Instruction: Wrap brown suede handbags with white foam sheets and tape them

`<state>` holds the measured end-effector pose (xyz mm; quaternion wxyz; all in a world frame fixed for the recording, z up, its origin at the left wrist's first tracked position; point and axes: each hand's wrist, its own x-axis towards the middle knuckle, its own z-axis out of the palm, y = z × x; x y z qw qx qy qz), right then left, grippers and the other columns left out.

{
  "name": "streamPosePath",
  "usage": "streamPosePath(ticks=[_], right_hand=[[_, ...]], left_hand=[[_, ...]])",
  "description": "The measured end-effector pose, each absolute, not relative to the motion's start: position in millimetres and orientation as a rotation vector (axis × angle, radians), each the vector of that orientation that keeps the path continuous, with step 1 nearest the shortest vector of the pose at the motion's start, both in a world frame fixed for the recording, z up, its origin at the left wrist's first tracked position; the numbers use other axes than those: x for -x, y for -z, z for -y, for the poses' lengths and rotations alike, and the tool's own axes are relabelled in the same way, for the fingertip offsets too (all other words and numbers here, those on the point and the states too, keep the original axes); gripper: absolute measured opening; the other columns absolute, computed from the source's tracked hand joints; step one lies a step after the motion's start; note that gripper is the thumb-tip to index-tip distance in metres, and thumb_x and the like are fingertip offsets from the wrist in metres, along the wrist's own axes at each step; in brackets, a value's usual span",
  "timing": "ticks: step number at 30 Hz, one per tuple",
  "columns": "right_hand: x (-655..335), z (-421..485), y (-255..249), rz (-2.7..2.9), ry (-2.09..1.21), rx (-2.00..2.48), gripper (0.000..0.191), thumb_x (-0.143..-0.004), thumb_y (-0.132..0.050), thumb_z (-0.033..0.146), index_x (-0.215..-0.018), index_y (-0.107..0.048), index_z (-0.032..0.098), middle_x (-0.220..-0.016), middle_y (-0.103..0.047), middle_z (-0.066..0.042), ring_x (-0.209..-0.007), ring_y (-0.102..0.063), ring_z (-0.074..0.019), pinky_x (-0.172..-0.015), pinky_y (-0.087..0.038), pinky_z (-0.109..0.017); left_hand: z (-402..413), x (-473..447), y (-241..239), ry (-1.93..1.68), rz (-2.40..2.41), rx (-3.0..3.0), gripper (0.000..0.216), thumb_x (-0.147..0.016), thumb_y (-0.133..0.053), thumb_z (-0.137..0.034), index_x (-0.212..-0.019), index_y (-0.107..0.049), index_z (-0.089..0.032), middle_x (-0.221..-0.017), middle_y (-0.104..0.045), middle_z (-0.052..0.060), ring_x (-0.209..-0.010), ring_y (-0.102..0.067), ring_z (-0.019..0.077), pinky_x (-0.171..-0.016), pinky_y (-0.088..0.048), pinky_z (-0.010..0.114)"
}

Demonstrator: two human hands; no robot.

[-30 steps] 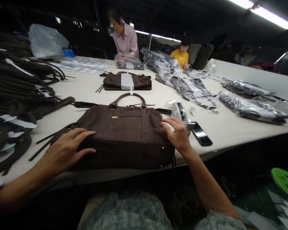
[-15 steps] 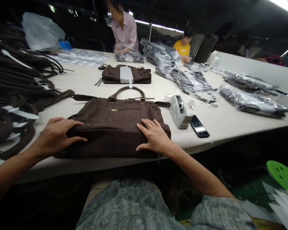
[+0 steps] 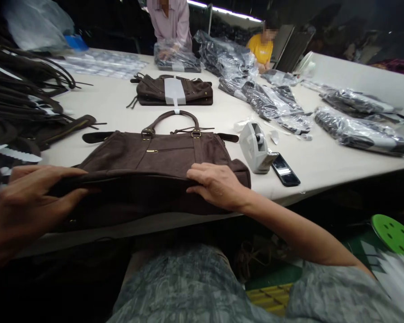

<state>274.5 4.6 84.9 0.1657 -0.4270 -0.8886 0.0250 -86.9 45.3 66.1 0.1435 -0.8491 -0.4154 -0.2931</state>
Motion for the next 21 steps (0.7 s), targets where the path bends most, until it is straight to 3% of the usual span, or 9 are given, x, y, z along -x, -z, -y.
streamPosePath(ticks=[3,7,10,13,15,19,21], right_hand=[[-276,-30,-98,2.569,0.047,1.131,0.013,-0.093,-0.062,0.03,-0.086,-0.06,0.019,-0.09,-0.06,-0.003,-0.083,-0.054,-0.018,-0.071,-0.038,-0.029],[-274,-60,-51,2.622,0.174,1.06,0.019,-0.09,-0.065,0.032,-0.08,-0.059,0.017,-0.088,-0.06,-0.005,-0.083,-0.05,-0.0197,-0.073,-0.037,-0.031],[-276,-68,-14,2.594,0.221,1.063,0.023,-0.092,-0.063,0.036,-0.079,-0.059,0.017,-0.086,-0.059,-0.006,-0.08,-0.048,-0.0199,-0.073,-0.037,-0.031],[-280,-70,-12,2.568,0.198,1.052,0.024,-0.093,-0.061,0.035,-0.077,-0.058,0.018,-0.084,-0.058,-0.005,-0.079,-0.047,-0.0193,-0.073,-0.037,-0.031],[-282,-73,-23,2.563,0.221,1.046,0.024,-0.094,-0.06,0.034,-0.076,-0.058,0.018,-0.083,-0.058,-0.004,-0.078,-0.046,-0.019,-0.072,-0.036,-0.031],[-281,-84,-33,2.505,0.402,1.125,0.024,-0.097,-0.051,0.03,-0.078,-0.061,0.019,-0.083,-0.059,-0.005,-0.08,-0.045,-0.0201,-0.07,-0.032,-0.032],[-280,-89,-26,2.466,0.449,1.17,0.027,-0.099,-0.046,0.026,-0.079,-0.062,0.02,-0.083,-0.059,-0.005,-0.079,-0.044,-0.0199,-0.071,-0.032,-0.032]], left_hand=[[-51,92,-65,0.698,1.27,2.465,0.033,-0.093,-0.055,-0.037,-0.121,-0.06,-0.019,-0.096,-0.067,0.007,-0.09,-0.061,0.0235,-0.093,-0.041,0.039],[-68,90,-48,0.324,1.282,2.59,0.046,-0.094,-0.049,-0.044,-0.134,-0.054,-0.022,-0.114,-0.056,0.012,-0.104,-0.055,0.0284,-0.093,-0.042,0.043],[-79,80,-38,0.194,1.309,2.653,0.067,-0.085,-0.059,-0.056,-0.138,-0.046,-0.017,-0.123,-0.05,0.016,-0.111,-0.051,0.0326,-0.098,-0.04,0.047],[-86,63,-38,0.074,1.282,2.714,0.084,-0.075,-0.069,-0.059,-0.141,-0.041,-0.015,-0.12,-0.052,0.016,-0.106,-0.053,0.0333,-0.092,-0.043,0.044],[-86,49,-42,0.003,1.276,2.736,0.076,-0.075,-0.072,-0.053,-0.135,-0.047,-0.013,-0.11,-0.056,0.014,-0.099,-0.056,0.0321,-0.084,-0.045,0.04],[-75,32,-43,0.123,1.257,2.557,0.021,-0.089,-0.059,-0.033,-0.102,-0.062,-0.017,-0.081,-0.061,0.006,-0.078,-0.058,0.0258,-0.067,-0.039,0.035],[-72,32,-36,0.255,1.088,2.452,0.014,-0.091,-0.05,-0.019,-0.095,-0.063,-0.019,-0.07,-0.059,0.003,-0.07,-0.055,0.0225,-0.063,-0.035,0.034]])
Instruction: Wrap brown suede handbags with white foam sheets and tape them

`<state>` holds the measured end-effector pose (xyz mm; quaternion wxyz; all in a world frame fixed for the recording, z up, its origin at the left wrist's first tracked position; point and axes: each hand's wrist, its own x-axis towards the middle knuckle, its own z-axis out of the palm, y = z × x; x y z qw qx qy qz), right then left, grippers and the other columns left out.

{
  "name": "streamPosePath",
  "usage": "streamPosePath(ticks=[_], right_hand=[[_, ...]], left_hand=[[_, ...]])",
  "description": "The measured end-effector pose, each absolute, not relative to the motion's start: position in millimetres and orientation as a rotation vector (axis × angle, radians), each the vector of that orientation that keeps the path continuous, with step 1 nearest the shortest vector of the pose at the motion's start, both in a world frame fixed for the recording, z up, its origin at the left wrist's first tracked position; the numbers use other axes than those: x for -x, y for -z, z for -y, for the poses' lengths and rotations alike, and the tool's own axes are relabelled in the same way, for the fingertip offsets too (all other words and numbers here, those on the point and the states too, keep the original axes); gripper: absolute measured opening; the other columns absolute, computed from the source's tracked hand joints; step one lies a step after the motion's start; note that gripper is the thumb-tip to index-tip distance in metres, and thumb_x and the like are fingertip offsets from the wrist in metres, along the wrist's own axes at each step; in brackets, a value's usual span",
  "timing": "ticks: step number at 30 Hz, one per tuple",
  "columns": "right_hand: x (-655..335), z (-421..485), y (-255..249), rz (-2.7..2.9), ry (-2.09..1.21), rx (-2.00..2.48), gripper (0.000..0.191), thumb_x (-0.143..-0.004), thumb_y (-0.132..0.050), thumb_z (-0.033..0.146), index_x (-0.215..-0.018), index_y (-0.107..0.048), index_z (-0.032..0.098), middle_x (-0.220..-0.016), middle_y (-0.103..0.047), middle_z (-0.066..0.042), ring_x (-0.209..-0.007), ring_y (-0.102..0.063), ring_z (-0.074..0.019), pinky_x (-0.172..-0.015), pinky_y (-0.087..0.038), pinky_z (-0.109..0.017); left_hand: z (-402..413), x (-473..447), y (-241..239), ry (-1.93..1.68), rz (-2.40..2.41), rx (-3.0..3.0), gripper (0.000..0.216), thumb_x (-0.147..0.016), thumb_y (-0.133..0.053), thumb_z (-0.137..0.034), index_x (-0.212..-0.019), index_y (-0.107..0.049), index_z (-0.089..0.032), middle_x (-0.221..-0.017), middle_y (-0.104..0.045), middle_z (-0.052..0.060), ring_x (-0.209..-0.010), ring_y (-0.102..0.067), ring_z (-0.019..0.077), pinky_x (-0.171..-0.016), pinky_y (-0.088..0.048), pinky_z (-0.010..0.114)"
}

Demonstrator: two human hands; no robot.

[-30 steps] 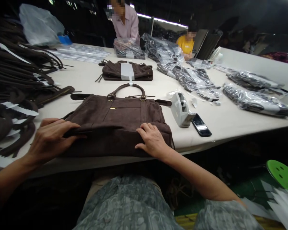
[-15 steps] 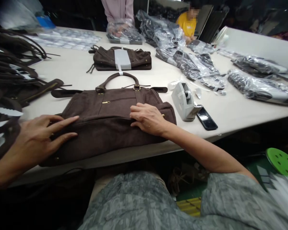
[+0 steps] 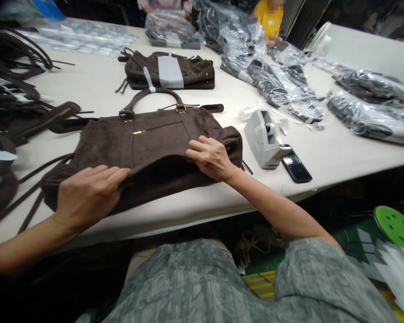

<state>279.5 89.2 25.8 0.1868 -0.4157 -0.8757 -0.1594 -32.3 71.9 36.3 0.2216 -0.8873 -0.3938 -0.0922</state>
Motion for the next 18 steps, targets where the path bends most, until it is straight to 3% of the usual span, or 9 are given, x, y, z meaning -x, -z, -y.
streamPosePath(ticks=[2,5,9,11,15,18], right_hand=[[-281,-93,-17,2.458,0.458,1.195,0.028,-0.1,-0.044,0.026,-0.081,-0.063,0.02,-0.086,-0.059,-0.006,-0.08,-0.044,-0.0201,-0.073,-0.032,-0.032],[-291,-94,-17,2.489,0.427,1.262,0.025,-0.095,-0.055,0.041,-0.093,-0.063,0.018,-0.095,-0.059,-0.008,-0.085,-0.047,-0.0224,-0.076,-0.033,-0.033],[-311,-81,-41,2.53,0.41,1.433,0.054,-0.078,-0.072,0.057,-0.112,-0.059,0.016,-0.102,-0.058,-0.011,-0.092,-0.047,-0.0269,-0.078,-0.033,-0.035],[-315,-68,-51,2.574,0.446,1.478,0.053,-0.078,-0.073,0.05,-0.115,-0.058,0.016,-0.102,-0.057,-0.011,-0.092,-0.046,-0.0272,-0.078,-0.032,-0.035],[-313,-45,-41,2.498,0.613,1.552,0.018,-0.093,-0.057,0.026,-0.106,-0.062,0.016,-0.087,-0.057,-0.009,-0.083,-0.045,-0.0238,-0.073,-0.029,-0.035],[-316,-41,-12,2.431,0.63,1.541,0.025,-0.097,-0.042,0.014,-0.108,-0.064,0.018,-0.081,-0.056,-0.007,-0.076,-0.044,-0.0214,-0.07,-0.03,-0.034]], left_hand=[[-72,37,-27,0.357,0.872,2.386,0.021,-0.089,-0.048,-0.01,-0.099,-0.064,-0.02,-0.065,-0.058,0.001,-0.066,-0.053,0.0199,-0.06,-0.033,0.033],[-73,44,-16,0.466,0.693,2.293,0.025,-0.085,-0.058,-0.01,-0.108,-0.064,-0.017,-0.06,-0.057,-0.002,-0.06,-0.047,0.0167,-0.057,-0.031,0.031],[-72,47,-13,0.583,0.641,2.248,0.038,-0.077,-0.072,-0.009,-0.113,-0.064,-0.014,-0.055,-0.053,-0.006,-0.055,-0.04,0.0137,-0.054,-0.029,0.028],[-71,48,-14,0.638,0.606,2.248,0.04,-0.075,-0.072,-0.007,-0.113,-0.065,-0.013,-0.053,-0.051,-0.006,-0.053,-0.039,0.013,-0.053,-0.029,0.027],[-67,46,-16,0.739,0.533,2.244,0.036,-0.079,-0.057,-0.002,-0.112,-0.067,-0.009,-0.048,-0.045,-0.005,-0.052,-0.038,0.0137,-0.051,-0.028,0.026],[-60,45,-17,0.696,0.556,2.237,0.04,-0.081,-0.055,-0.002,-0.118,-0.065,-0.01,-0.048,-0.042,-0.005,-0.052,-0.037,0.0141,-0.05,-0.027,0.027]])
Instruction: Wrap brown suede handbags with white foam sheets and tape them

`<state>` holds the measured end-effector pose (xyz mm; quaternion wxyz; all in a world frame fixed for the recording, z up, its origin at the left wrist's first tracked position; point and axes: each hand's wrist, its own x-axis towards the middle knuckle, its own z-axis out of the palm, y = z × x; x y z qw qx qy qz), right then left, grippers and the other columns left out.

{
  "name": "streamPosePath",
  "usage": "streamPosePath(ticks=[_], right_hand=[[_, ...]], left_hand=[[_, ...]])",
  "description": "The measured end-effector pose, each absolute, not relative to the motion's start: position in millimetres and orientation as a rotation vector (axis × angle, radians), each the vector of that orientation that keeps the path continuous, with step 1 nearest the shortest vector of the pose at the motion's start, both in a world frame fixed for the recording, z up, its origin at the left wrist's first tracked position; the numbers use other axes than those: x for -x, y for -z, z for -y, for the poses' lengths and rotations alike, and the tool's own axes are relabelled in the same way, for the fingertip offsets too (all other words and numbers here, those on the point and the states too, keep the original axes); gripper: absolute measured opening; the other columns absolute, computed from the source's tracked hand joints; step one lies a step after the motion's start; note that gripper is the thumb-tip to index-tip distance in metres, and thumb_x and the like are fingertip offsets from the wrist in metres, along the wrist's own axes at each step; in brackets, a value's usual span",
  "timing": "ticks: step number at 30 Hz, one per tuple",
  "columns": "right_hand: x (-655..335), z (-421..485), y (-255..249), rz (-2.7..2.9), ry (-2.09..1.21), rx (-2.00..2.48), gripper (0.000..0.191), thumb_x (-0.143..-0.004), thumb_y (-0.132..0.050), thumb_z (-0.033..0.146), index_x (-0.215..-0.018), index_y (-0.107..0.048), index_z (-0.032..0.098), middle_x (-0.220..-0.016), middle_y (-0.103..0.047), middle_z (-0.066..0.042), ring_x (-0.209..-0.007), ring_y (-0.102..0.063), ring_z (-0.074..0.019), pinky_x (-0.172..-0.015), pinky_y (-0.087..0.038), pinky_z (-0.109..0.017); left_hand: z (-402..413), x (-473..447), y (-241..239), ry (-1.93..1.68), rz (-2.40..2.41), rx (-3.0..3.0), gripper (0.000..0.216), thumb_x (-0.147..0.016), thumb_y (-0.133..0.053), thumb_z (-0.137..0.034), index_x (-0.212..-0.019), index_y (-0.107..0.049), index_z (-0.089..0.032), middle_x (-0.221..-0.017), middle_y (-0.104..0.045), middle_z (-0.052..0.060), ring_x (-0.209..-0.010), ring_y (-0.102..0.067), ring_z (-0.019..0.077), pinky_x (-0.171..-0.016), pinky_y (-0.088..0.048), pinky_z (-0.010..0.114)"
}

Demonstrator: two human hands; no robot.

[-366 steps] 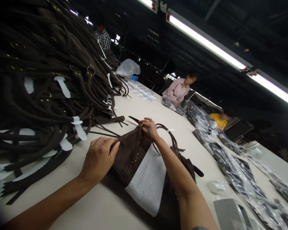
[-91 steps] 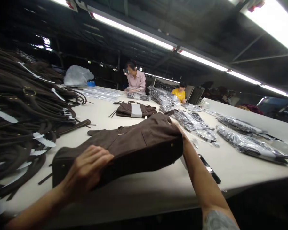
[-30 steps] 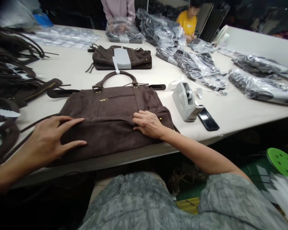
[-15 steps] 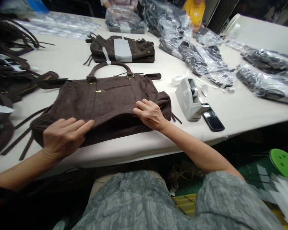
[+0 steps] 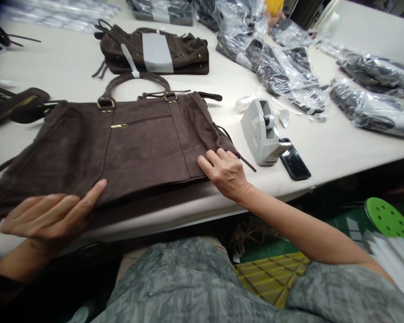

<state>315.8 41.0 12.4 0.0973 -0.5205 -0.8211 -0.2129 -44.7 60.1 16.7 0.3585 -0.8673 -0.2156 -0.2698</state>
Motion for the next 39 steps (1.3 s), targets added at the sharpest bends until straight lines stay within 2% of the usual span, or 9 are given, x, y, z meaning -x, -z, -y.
streamPosePath(ticks=[5,10,14,18,21,25,29,34,39], right_hand=[[-331,-53,17,2.411,0.436,1.517,0.048,-0.094,-0.037,0.007,-0.137,-0.053,0.019,-0.088,-0.057,-0.008,-0.079,-0.049,-0.0215,-0.07,-0.038,-0.032],[-341,-60,18,2.458,0.325,1.493,0.061,-0.088,-0.04,0.006,-0.148,-0.042,0.022,-0.118,-0.059,-0.012,-0.106,-0.053,-0.0256,-0.091,-0.043,-0.039],[-347,-62,17,2.543,0.236,1.413,0.068,-0.087,-0.037,0.003,-0.152,-0.032,0.021,-0.148,-0.044,-0.01,-0.138,-0.037,-0.0256,-0.112,-0.029,-0.046],[-349,-59,16,2.613,0.154,1.368,0.071,-0.089,-0.043,0.014,-0.156,-0.02,0.019,-0.155,-0.035,-0.01,-0.143,-0.032,-0.0262,-0.118,-0.019,-0.051],[-350,-54,19,2.6,0.145,1.356,0.073,-0.094,-0.046,0.037,-0.157,-0.015,0.02,-0.159,-0.026,-0.012,-0.146,-0.026,-0.0309,-0.118,-0.015,-0.057],[-355,-51,27,2.58,0.149,1.338,0.071,-0.096,-0.04,0.05,-0.157,-0.015,0.025,-0.162,-0.015,-0.011,-0.147,-0.022,-0.0334,-0.117,-0.014,-0.06],[-357,-51,34,2.538,0.179,1.313,0.064,-0.099,-0.033,0.048,-0.157,-0.016,0.028,-0.163,-0.009,-0.008,-0.147,-0.021,-0.0337,-0.117,-0.016,-0.06],[-355,-50,44,2.448,0.231,1.361,0.058,-0.1,-0.03,0.045,-0.156,-0.019,0.033,-0.164,-0.006,-0.007,-0.147,-0.021,-0.0349,-0.115,-0.017,-0.063],[-353,-50,46,2.448,0.277,1.34,0.057,-0.1,-0.033,0.047,-0.155,-0.025,0.032,-0.164,-0.006,-0.008,-0.147,-0.02,-0.0348,-0.116,-0.016,-0.062]], left_hand=[[-46,49,-11,0.284,0.827,2.311,0.063,-0.085,-0.053,-0.008,-0.146,-0.039,-0.016,-0.058,-0.047,-0.002,-0.059,-0.043,0.0191,-0.056,-0.032,0.032],[-31,52,-13,0.03,0.986,2.388,0.068,-0.09,-0.04,-0.008,-0.154,-0.02,-0.017,-0.067,-0.047,0.003,-0.068,-0.042,0.0247,-0.061,-0.034,0.037],[-18,43,-17,-0.083,1.028,2.327,0.067,-0.09,-0.041,-0.007,-0.151,-0.017,-0.001,-0.071,-0.05,0.005,-0.07,-0.043,0.025,-0.06,-0.034,0.037],[-8,41,-16,-0.107,1.074,2.349,0.058,-0.092,-0.045,-0.014,-0.144,-0.03,0.006,-0.081,-0.057,0.009,-0.077,-0.052,0.0253,-0.068,-0.043,0.038],[-1,52,-18,0.01,1.132,2.395,0.057,-0.092,-0.05,-0.022,-0.141,-0.038,0.002,-0.11,-0.06,0.02,-0.106,-0.056,0.0326,-0.091,-0.046,0.045],[8,72,-34,-0.051,1.217,2.431,0.065,-0.091,-0.056,-0.029,-0.15,-0.031,-0.017,-0.152,-0.031,0.023,-0.144,-0.027,0.0375,-0.116,-0.025,0.059],[13,86,-46,-0.243,1.277,2.353,0.079,-0.087,-0.063,-0.027,-0.154,-0.019,-0.03,-0.146,-0.04,0.022,-0.138,-0.037,0.0385,-0.112,-0.031,0.059],[28,106,-21,-0.463,1.388,2.224,0.071,-0.093,-0.05,-0.023,-0.154,-0.013,-0.031,-0.101,-0.064,0.016,-0.103,-0.063,0.0302,-0.089,-0.052,0.043],[50,105,-7,-0.205,1.518,2.165,0.069,-0.091,-0.049,-0.016,-0.154,-0.021,-0.026,-0.128,-0.055,0.022,-0.127,-0.05,0.0351,-0.105,-0.041,0.057]])
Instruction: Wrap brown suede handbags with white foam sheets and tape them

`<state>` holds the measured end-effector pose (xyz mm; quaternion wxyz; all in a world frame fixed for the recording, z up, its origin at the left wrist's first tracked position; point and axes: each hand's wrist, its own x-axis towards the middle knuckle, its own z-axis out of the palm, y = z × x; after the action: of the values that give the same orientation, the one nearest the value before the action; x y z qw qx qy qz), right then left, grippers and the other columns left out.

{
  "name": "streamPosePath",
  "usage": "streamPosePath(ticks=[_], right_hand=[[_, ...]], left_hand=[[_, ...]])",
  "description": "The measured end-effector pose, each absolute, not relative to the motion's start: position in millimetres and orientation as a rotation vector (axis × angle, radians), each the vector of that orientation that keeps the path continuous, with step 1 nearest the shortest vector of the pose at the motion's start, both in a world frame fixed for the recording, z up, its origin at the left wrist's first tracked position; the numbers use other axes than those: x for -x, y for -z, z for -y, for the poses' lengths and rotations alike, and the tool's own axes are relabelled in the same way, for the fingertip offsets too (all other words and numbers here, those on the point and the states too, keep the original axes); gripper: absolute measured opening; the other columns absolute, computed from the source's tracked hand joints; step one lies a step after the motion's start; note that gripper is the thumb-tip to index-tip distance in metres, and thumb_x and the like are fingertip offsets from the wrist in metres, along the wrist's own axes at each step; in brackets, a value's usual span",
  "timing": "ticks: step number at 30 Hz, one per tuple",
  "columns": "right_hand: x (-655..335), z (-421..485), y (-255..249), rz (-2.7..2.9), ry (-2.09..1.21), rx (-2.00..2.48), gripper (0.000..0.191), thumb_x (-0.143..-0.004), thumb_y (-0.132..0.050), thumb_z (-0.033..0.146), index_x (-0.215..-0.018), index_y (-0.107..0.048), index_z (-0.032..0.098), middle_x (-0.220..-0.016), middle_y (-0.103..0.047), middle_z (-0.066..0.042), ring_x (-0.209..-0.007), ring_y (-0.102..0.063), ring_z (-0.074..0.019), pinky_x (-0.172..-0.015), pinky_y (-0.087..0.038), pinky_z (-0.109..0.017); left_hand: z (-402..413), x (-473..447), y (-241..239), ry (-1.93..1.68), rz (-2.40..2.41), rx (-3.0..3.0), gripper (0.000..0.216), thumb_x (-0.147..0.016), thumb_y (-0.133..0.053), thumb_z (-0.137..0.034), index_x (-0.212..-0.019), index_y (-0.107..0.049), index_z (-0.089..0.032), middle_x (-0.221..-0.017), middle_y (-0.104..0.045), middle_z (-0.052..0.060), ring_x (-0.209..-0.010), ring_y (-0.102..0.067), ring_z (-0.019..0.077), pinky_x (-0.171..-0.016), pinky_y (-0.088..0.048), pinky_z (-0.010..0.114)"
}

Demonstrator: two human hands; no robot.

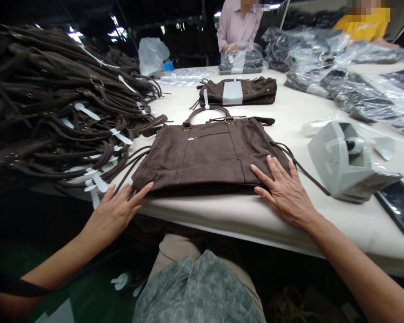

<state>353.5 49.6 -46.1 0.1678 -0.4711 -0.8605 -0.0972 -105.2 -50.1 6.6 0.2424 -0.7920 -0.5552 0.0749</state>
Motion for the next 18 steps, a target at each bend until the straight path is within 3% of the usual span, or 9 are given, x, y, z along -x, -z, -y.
streamPosePath(ticks=[4,6,7,9,11,13,15,18], right_hand=[[-353,-49,41,2.47,0.291,1.326,0.058,-0.098,-0.04,0.046,-0.153,-0.028,0.031,-0.163,-0.011,-0.011,-0.146,-0.023,-0.0363,-0.114,-0.017,-0.065],[-351,-47,37,2.475,0.288,1.337,0.059,-0.098,-0.044,0.045,-0.153,-0.029,0.032,-0.162,-0.014,-0.011,-0.146,-0.023,-0.0362,-0.114,-0.017,-0.066],[-350,-47,36,2.477,0.284,1.34,0.059,-0.097,-0.045,0.045,-0.153,-0.029,0.033,-0.162,-0.015,-0.011,-0.147,-0.022,-0.0358,-0.114,-0.017,-0.066],[-348,-45,33,2.481,0.272,1.339,0.059,-0.097,-0.048,0.045,-0.152,-0.03,0.033,-0.162,-0.016,-0.011,-0.147,-0.022,-0.035,-0.114,-0.017,-0.066],[-347,-45,31,2.483,0.261,1.334,0.06,-0.096,-0.051,0.046,-0.152,-0.032,0.033,-0.162,-0.017,-0.012,-0.147,-0.023,-0.0344,-0.114,-0.017,-0.065],[-346,-45,29,2.486,0.249,1.334,0.06,-0.096,-0.052,0.046,-0.151,-0.033,0.033,-0.161,-0.018,-0.013,-0.146,-0.024,-0.0342,-0.114,-0.018,-0.064],[-346,-45,28,2.486,0.245,1.335,0.061,-0.095,-0.053,0.047,-0.151,-0.033,0.033,-0.161,-0.018,-0.014,-0.146,-0.024,-0.034,-0.115,-0.018,-0.064],[-346,-44,28,2.488,0.244,1.339,0.06,-0.096,-0.051,0.048,-0.151,-0.033,0.033,-0.161,-0.018,-0.014,-0.147,-0.023,-0.0333,-0.115,-0.017,-0.063]], left_hand=[[46,88,-30,0.072,1.549,2.158,0.052,-0.089,-0.054,-0.019,-0.141,-0.047,-0.024,-0.156,-0.025,0.02,-0.147,-0.018,0.0408,-0.112,-0.027,0.067],[32,84,-45,0.064,1.425,2.307,0.038,-0.091,-0.049,-0.021,-0.128,-0.059,-0.019,-0.154,-0.033,0.017,-0.146,-0.025,0.0352,-0.115,-0.029,0.059],[21,84,-52,0.021,1.361,2.4,0.033,-0.092,-0.045,-0.022,-0.119,-0.064,-0.017,-0.147,-0.045,0.016,-0.139,-0.039,0.0324,-0.112,-0.037,0.053],[-8,83,-65,-0.137,1.324,2.568,0.034,-0.095,-0.038,-0.027,-0.096,-0.071,-0.017,-0.114,-0.068,0.011,-0.105,-0.065,0.0258,-0.091,-0.052,0.041],[-44,76,-78,-0.338,1.404,2.661,0.047,-0.097,-0.034,-0.039,-0.07,-0.067,-0.018,-0.075,-0.069,0.005,-0.065,-0.064,0.0183,-0.066,-0.049,0.031],[-80,59,-92,-0.488,1.424,2.718,0.06,-0.097,-0.032,-0.052,-0.056,-0.059,-0.018,-0.055,-0.057,0.002,-0.049,-0.05,0.0139,-0.056,-0.04,0.027],[-111,32,-102,-0.431,1.297,2.783,0.063,-0.096,-0.029,-0.06,-0.057,-0.057,-0.019,-0.053,-0.053,0.001,-0.05,-0.046,0.0137,-0.057,-0.038,0.028],[-140,-8,-97,-0.02,1.059,2.919,0.054,-0.096,-0.028,-0.055,-0.08,-0.064,-0.02,-0.082,-0.064,0.004,-0.072,-0.058,0.0167,-0.073,-0.046,0.031]])
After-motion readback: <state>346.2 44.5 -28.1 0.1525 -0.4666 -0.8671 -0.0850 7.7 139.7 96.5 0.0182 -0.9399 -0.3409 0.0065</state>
